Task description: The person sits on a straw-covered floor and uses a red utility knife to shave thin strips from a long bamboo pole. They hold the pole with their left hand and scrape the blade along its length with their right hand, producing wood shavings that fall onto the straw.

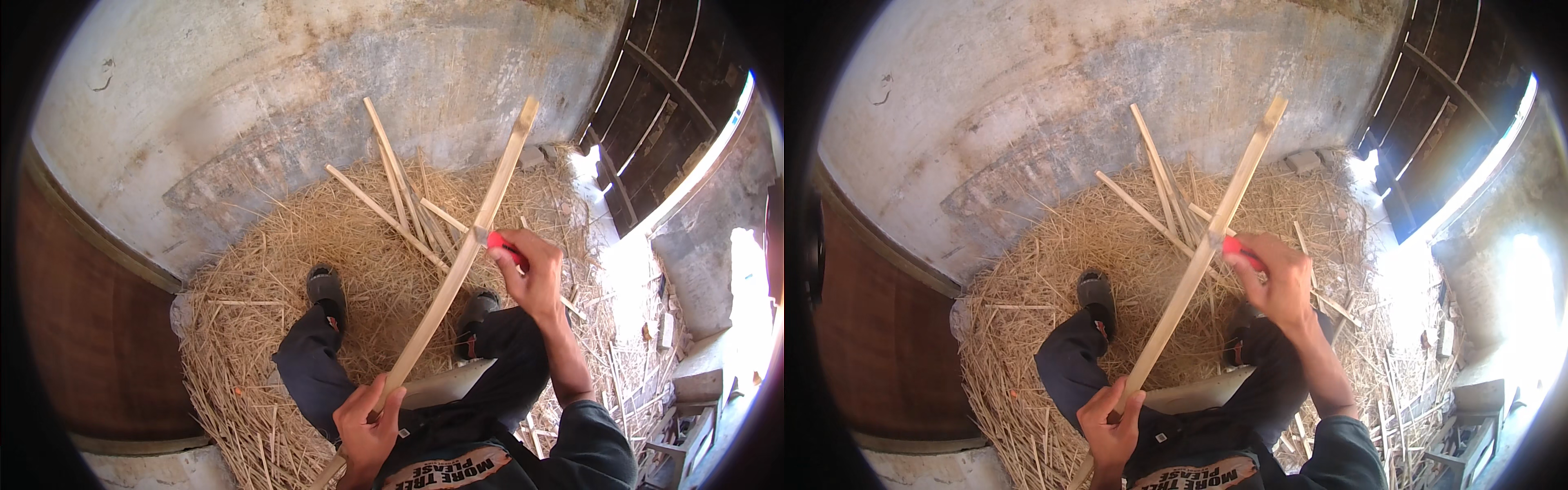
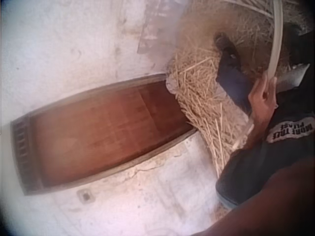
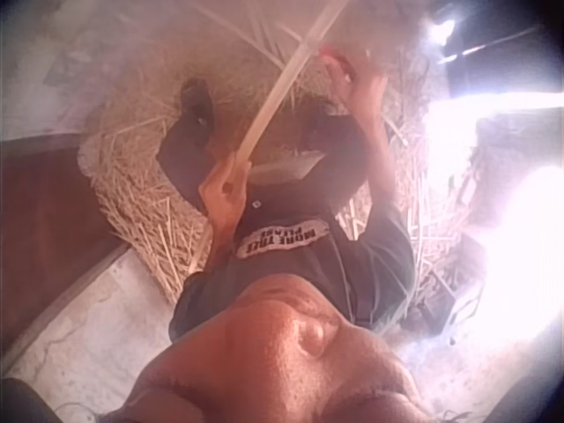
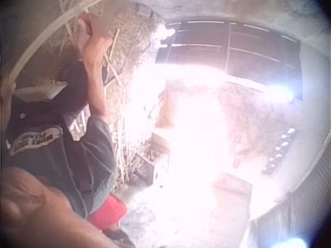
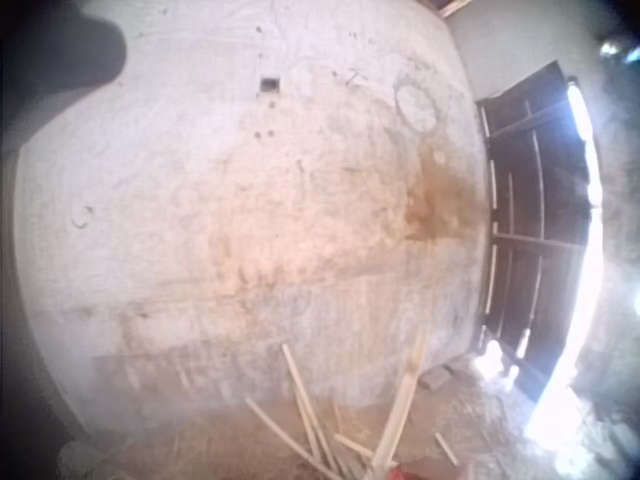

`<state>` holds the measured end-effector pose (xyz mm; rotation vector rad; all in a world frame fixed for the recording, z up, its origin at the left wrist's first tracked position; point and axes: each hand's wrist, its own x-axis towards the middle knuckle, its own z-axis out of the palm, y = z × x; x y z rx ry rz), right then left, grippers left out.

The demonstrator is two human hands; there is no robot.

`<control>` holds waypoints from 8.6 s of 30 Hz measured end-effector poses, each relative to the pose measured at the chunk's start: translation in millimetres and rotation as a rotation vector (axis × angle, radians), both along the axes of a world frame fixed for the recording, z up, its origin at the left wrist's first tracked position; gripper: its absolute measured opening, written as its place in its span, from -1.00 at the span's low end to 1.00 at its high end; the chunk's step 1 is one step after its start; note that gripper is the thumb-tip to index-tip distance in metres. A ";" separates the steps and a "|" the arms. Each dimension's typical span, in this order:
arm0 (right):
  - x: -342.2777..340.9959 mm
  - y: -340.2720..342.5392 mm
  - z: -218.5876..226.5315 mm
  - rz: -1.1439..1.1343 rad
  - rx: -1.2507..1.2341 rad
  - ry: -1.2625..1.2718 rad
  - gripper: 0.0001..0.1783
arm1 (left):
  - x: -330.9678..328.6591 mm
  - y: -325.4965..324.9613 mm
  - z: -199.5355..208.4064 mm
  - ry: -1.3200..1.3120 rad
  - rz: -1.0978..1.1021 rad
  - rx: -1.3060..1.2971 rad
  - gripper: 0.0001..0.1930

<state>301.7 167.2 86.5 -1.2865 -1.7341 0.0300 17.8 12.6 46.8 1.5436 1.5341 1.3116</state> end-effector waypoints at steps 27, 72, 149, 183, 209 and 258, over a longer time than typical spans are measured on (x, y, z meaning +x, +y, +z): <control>53.1 72.5 -10.8 -0.059 -0.180 0.099 -0.65 | -37.0 -33.2 -40.6 -0.269 -0.096 -0.376 -0.69; -54.2 -44.6 -17.7 0.260 0.099 -0.156 -0.68 | 5.1 23.4 16.7 -0.021 -0.008 -0.052 -0.72; -54.9 -50.7 -22.9 0.327 0.012 -0.142 -0.65 | -1.9 29.5 8.0 -0.302 -0.252 -0.312 -0.63; -50.7 -24.3 -19.6 0.200 0.028 -0.112 -0.69 | 5.2 23.1 -6.3 -0.092 -0.026 -0.143 -0.67; 46.2 88.5 -7.2 -0.126 -0.107 -0.100 -0.62 | -9.9 -29.6 -23.9 -0.088 -0.092 -0.365 -0.67; -38.0 -12.8 1.3 0.342 -0.265 0.366 -0.69 | -34.6 29.1 11.6 -0.086 -0.325 -0.408 -0.59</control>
